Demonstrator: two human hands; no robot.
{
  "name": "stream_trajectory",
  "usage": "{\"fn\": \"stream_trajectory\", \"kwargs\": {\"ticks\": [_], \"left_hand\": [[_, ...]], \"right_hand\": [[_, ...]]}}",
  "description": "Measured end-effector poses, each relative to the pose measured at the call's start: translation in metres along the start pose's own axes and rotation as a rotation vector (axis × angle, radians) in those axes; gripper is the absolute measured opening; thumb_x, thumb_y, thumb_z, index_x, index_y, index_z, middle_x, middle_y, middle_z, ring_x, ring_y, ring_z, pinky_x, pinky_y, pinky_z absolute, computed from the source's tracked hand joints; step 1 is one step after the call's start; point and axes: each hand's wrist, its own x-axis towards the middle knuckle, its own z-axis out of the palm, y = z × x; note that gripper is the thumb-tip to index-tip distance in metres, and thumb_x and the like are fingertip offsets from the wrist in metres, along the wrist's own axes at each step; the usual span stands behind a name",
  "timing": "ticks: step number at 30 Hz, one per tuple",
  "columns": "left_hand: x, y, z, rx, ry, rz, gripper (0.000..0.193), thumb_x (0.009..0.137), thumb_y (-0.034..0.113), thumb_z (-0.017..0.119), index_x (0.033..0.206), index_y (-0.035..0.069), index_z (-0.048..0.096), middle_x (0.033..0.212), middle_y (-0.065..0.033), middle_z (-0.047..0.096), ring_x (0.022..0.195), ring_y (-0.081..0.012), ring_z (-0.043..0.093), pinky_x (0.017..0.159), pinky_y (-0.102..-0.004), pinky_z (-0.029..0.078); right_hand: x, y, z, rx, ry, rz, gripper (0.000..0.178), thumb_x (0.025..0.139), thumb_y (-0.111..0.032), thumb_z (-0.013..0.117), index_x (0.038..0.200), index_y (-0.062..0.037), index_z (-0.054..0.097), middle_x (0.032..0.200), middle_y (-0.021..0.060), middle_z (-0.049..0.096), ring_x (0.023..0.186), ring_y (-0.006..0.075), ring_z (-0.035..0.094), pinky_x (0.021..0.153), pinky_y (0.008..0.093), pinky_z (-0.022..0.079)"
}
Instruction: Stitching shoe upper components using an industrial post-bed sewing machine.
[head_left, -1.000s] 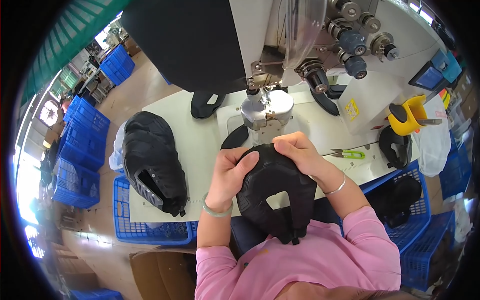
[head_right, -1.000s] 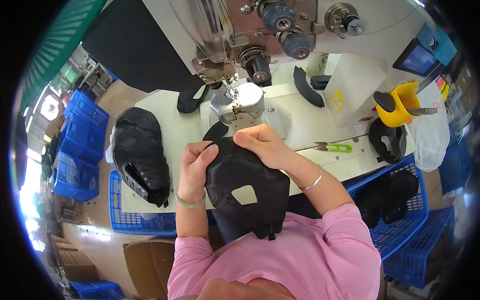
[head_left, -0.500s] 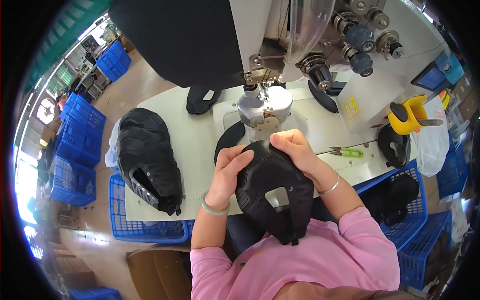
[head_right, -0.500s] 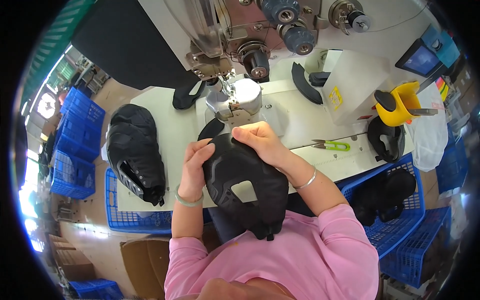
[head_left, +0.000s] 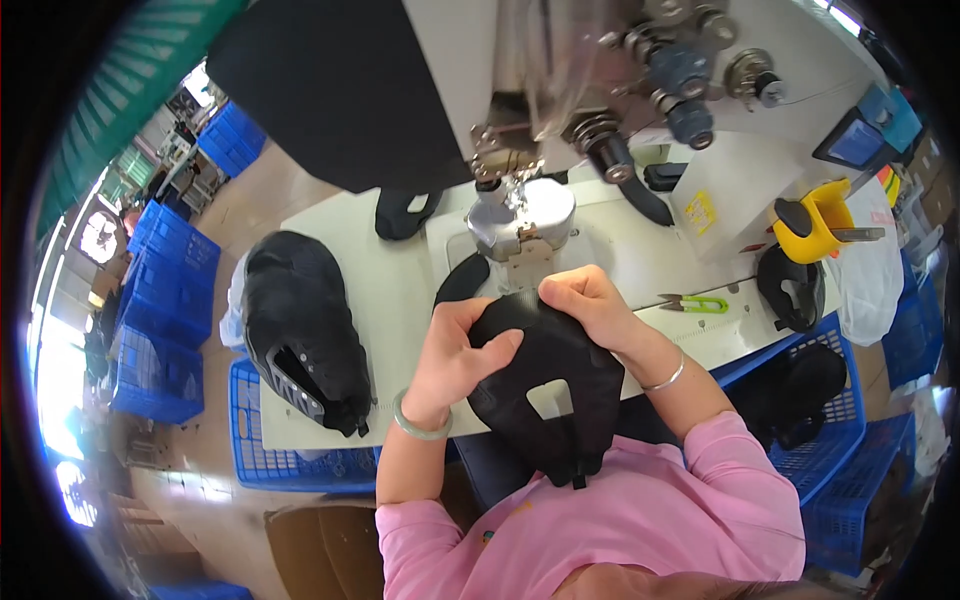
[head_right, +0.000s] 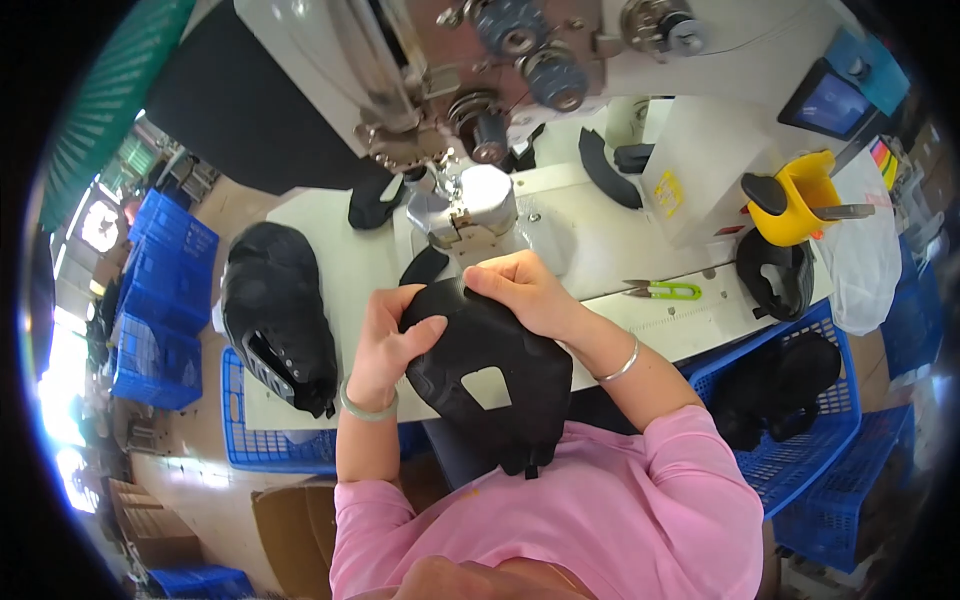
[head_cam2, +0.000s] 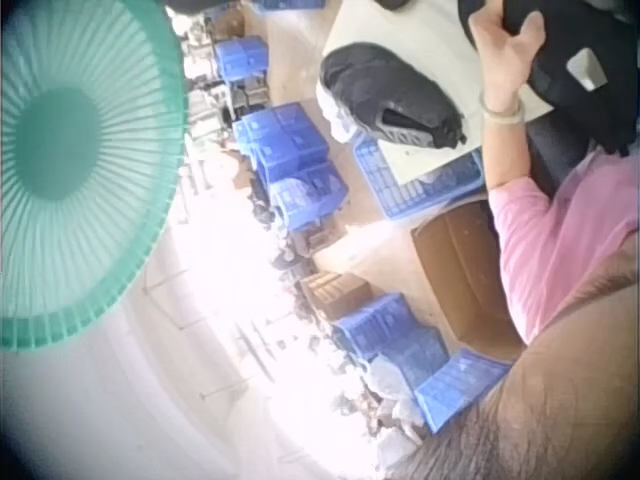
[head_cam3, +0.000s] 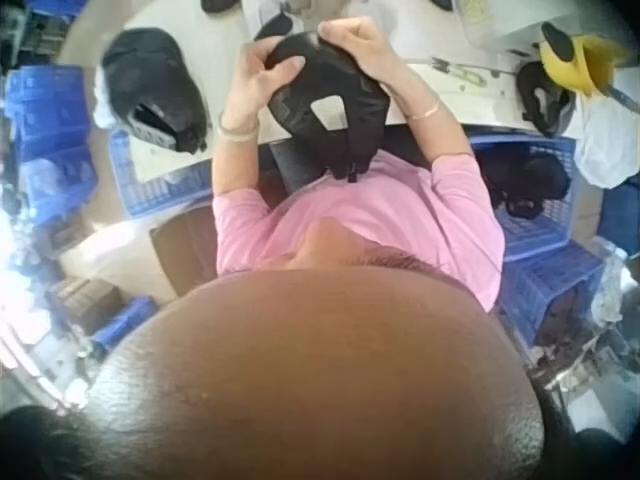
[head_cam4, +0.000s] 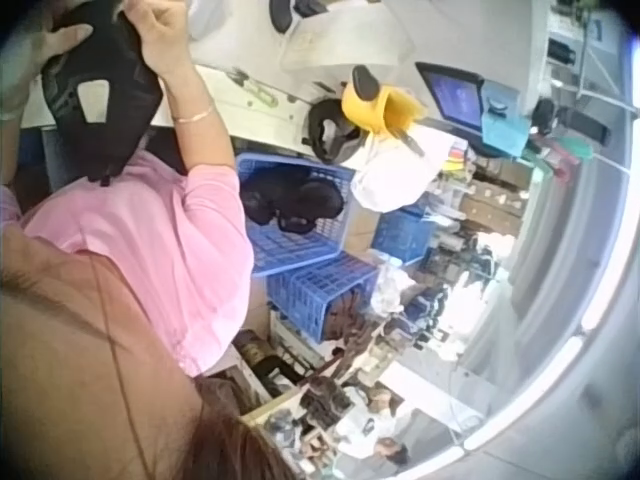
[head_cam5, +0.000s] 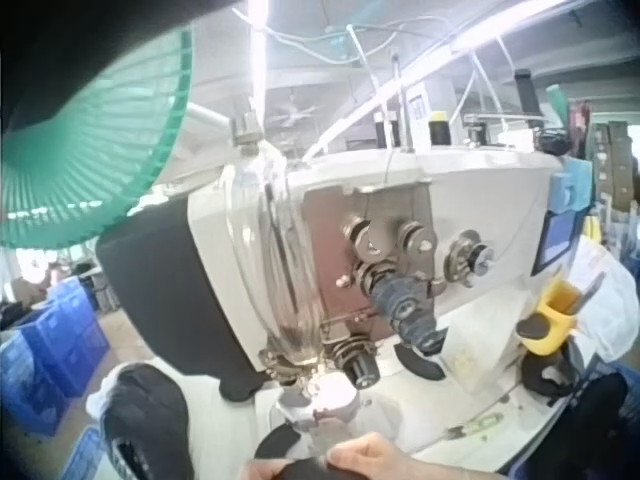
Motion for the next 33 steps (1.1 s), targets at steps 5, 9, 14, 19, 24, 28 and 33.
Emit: {"fn": "stream_trajectory", "kwargs": {"ticks": [5, 9, 14, 19, 24, 28, 33], "left_hand": [[-0.003, 0.06, 0.013, 0.347, 0.009, 0.249, 0.019, 0.077, 0.01, 0.07, 0.084, -0.005, 0.061, 0.065, -0.0036, 0.057, 0.061, -0.0075, 0.047, 0.055, -0.026, 0.042], [-0.001, 0.155, 0.047, 0.661, -0.002, 0.495, 0.021, 0.073, 0.012, 0.071, 0.079, -0.003, 0.058, 0.06, -0.01, 0.051, 0.059, -0.0097, 0.046, 0.054, -0.0288, 0.042], [0.017, 0.258, 0.073, 0.847, -0.022, 0.594, 0.032, 0.086, 0.018, 0.064, 0.11, -0.003, 0.06, 0.085, 0.0003, 0.056, 0.078, -0.0054, 0.051, 0.07, -0.0214, 0.044], [0.081, 0.279, 0.061, 0.909, 0.062, 0.991, 0.046, 0.09, 0.023, 0.065, 0.128, 0.001, 0.053, 0.101, -0.01, 0.064, 0.09, -0.0143, 0.061, 0.079, -0.0262, 0.048], [0.118, 0.279, 0.054, 1.034, 0.165, 1.029, 0.059, 0.083, 0.034, 0.074, 0.129, 0.001, 0.054, 0.101, -0.0182, 0.068, 0.088, -0.0247, 0.067, 0.08, -0.0334, 0.051], [0.107, 0.276, 0.055, 1.111, 0.178, 0.874, 0.06, 0.084, 0.038, 0.072, 0.129, 0.002, 0.054, 0.098, -0.0204, 0.068, 0.09, -0.0317, 0.067, 0.082, -0.035, 0.051], [0.12, 0.274, 0.062, 1.219, 0.29, 1.01, 0.062, 0.084, 0.04, 0.071, 0.129, 0.001, 0.053, 0.096, -0.0218, 0.067, 0.087, -0.0343, 0.067, 0.08, -0.0385, 0.051]], "right_hand": [[-0.013, -0.063, 0.009, -0.47, 0.062, -0.28, 0.024, 0.097, -0.019, 0.058, 0.082, -0.0009, 0.061, 0.063, -0.0034, 0.054, 0.062, 0.0021, 0.046, 0.055, 0.0238, 0.038], [-0.032, -0.152, 0.017, -0.746, 0.164, -0.554, 0.021, 0.095, -0.018, 0.059, 0.085, 0.0001, 0.062, 0.067, -0.0001, 0.058, 0.067, 0.0043, 0.051, 0.06, 0.0248, 0.042], [-0.031, -0.255, 0.025, -0.936, 0.453, -0.768, 0.037, 0.094, -0.032, 0.059, 0.088, 0.0039, 0.065, 0.075, 0.0076, 0.064, 0.07, 0.0079, 0.057, 0.066, 0.0235, 0.046], [0.044, -0.314, 0.005, -1.136, 0.598, -0.918, 0.038, 0.095, -0.031, 0.052, 0.096, 0.0036, 0.068, 0.078, 0.0107, 0.068, 0.073, 0.0205, 0.064, 0.07, 0.0312, 0.049], [0.087, -0.329, -0.02, -1.388, 0.72, -0.86, 0.039, 0.091, -0.032, 0.05, 0.094, 0.0017, 0.069, 0.08, 0.022, 0.065, 0.079, 0.0372, 0.064, 0.076, 0.0407, 0.049], [0.058, -0.336, -0.001, -1.539, 0.525, -0.728, 0.035, 0.089, -0.028, 0.048, 0.096, -0.0022, 0.071, 0.1, 0.0213, 0.067, 0.093, 0.0366, 0.065, 0.085, 0.0436, 0.05], [0.062, -0.34, -0.009, -1.585, 0.576, -0.681, 0.033, 0.09, -0.027, 0.047, 0.098, -0.0086, 0.073, 0.101, 0.0184, 0.068, 0.093, 0.0343, 0.066, 0.083, 0.042, 0.051]]}}
